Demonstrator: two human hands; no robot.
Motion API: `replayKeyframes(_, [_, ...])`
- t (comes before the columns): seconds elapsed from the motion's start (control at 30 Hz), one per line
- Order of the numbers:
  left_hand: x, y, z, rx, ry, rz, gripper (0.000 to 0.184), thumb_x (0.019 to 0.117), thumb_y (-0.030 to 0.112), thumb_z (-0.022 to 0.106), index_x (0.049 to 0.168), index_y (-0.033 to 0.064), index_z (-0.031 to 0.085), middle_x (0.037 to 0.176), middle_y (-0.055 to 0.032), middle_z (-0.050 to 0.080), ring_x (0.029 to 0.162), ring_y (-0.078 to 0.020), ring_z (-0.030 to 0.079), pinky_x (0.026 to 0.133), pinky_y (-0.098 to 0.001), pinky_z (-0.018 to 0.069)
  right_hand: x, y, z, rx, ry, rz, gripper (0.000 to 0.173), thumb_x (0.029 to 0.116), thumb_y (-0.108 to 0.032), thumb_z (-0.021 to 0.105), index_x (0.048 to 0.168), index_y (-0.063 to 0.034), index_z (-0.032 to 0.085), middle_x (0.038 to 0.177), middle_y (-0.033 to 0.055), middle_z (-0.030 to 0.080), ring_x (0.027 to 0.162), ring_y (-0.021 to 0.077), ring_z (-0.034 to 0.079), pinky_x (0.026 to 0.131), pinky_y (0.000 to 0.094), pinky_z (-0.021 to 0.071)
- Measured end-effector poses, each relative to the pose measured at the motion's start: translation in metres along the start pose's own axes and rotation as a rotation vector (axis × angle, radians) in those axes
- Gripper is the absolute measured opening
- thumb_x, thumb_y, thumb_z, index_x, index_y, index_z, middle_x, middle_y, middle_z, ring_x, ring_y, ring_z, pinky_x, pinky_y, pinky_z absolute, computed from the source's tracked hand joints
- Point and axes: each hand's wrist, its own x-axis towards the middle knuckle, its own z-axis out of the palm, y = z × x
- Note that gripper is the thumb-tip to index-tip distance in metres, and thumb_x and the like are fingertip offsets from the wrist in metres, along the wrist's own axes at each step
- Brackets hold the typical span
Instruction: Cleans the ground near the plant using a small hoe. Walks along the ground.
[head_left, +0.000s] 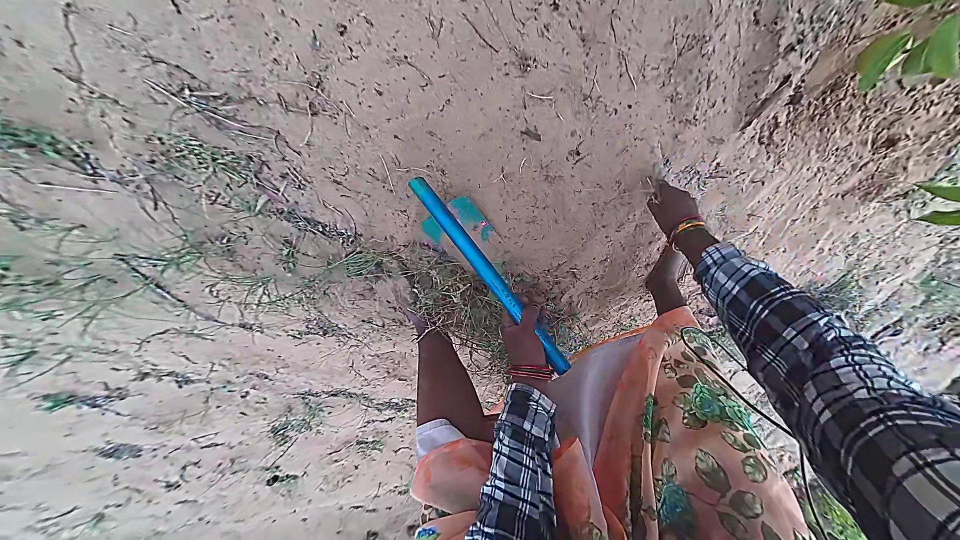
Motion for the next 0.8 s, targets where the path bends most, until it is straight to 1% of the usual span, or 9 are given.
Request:
replayKeyframes(0.07, [0.003,-0.001,-0.002,-0.013,-0.041,-0.009,0.012,0.1014,0.004,0.052,0.112,0.0060,0.058,0.094,-0.0029,0.069,0.073,-0.0086,0.065,0.064,-0.0222,0.0551,0.020,-0.001,0.004,-0.126,-0.115,0.001,0.054,0.1064,-0.035,0.053,0.150,-0.0032,0.046,0.127,0.0344,0.064,0.118,0.0555,0.062,0.094,0.0743,0.0471])
replayKeyframes(0.17, [0.003,0.004,0.003,0.000,-0.049,-0.029,0.014,0.1022,0.002,0.046,0.113,0.0054,0.055,0.095,-0.0037,0.069,0.071,-0.0086,0.065,0.063,-0.0216,0.0557,0.007,-0.014,0.021,-0.251,-0.218,-0.073,0.037,0.1046,-0.026,0.055,0.124,0.0036,0.066,0.120,0.0333,0.067,0.114,0.0550,0.064,0.088,0.0755,0.0484])
replayKeyframes(0.3, [0.004,0.000,0.007,0.070,-0.058,-0.024,0.017,0.1040,0.002,0.045,0.115,0.0016,0.059,0.094,-0.0061,0.071,0.069,-0.0098,0.066,0.061,-0.0224,0.0548,-0.030,-0.014,0.056,-0.411,-0.421,-0.360,0.028,0.1016,-0.023,0.062,0.126,-0.0106,0.068,0.120,0.0236,0.070,0.111,0.0483,0.067,0.085,0.0722,0.0504])
replayKeyframes(0.4, [0.002,0.000,0.009,0.062,-0.091,-0.040,0.019,0.1056,0.004,0.044,0.119,0.0022,0.058,0.096,-0.0063,0.072,0.073,-0.0097,0.067,0.062,-0.0207,0.0551,-0.023,0.008,0.042,-0.065,-0.137,-0.095,0.036,0.1054,-0.023,0.054,0.135,-0.0027,0.062,0.126,0.0308,0.066,0.118,0.0544,0.062,0.095,0.0758,0.0458])
replayKeyframes(0.5, [0.003,-0.001,0.008,0.056,-0.107,-0.041,0.020,0.1059,0.005,0.044,0.119,0.0014,0.058,0.097,-0.0076,0.071,0.073,-0.0113,0.067,0.061,-0.0216,0.0548,0.030,0.018,0.022,0.483,0.219,0.226,0.052,0.1106,-0.033,0.044,0.148,0.0029,0.048,0.131,0.0285,0.064,0.123,0.0448,0.062,0.105,0.0626,0.0458])
replayKeyframes(0.6, [0.000,0.001,0.011,0.084,-0.104,-0.059,0.018,0.1058,0.005,0.045,0.117,0.0018,0.059,0.095,-0.0071,0.070,0.070,-0.0106,0.066,0.060,-0.0215,0.0550,0.065,-0.002,-0.004,0.670,0.106,0.200,0.066,0.1085,-0.045,0.048,0.151,0.0045,0.041,0.139,0.0290,0.058,0.126,0.0405,0.060,0.107,0.0583,0.0458])
replayKeyframes(0.63, [0.001,0.004,0.012,0.094,-0.104,-0.070,0.018,0.1057,0.004,0.046,0.118,0.0017,0.058,0.096,-0.0069,0.069,0.071,-0.0109,0.065,0.061,-0.0223,0.0549,0.063,-0.023,-0.018,0.641,0.040,0.117,0.063,0.1082,-0.045,0.050,0.147,0.0057,0.046,0.132,0.0285,0.061,0.117,0.0383,0.063,0.101,0.0557,0.0495])
replayKeyframes(0.7, [0.001,0.007,0.011,0.078,-0.114,-0.096,0.019,0.1050,0.004,0.046,0.119,0.0022,0.058,0.096,-0.0061,0.067,0.073,-0.0112,0.065,0.064,-0.0235,0.0560,0.049,-0.062,-0.037,0.733,0.022,-0.077,0.042,0.1098,-0.043,0.047,0.119,-0.0033,0.058,0.082,0.0058,0.059,0.064,0.0143,0.058,0.060,0.0313,0.0521])
replayKeyframes(0.8, [0.001,0.014,0.010,-0.015,-0.106,-0.153,0.020,0.1042,0.003,0.049,0.123,0.0022,0.056,0.099,-0.0074,0.067,0.075,-0.0121,0.065,0.065,-0.0252,0.0554,0.024,-0.101,-0.061,1.137,0.083,-0.184,0.033,0.1116,-0.038,0.042,0.094,-0.0120,0.054,0.058,-0.0077,0.047,0.045,0.0052,0.048,0.047,0.0235,0.0470])
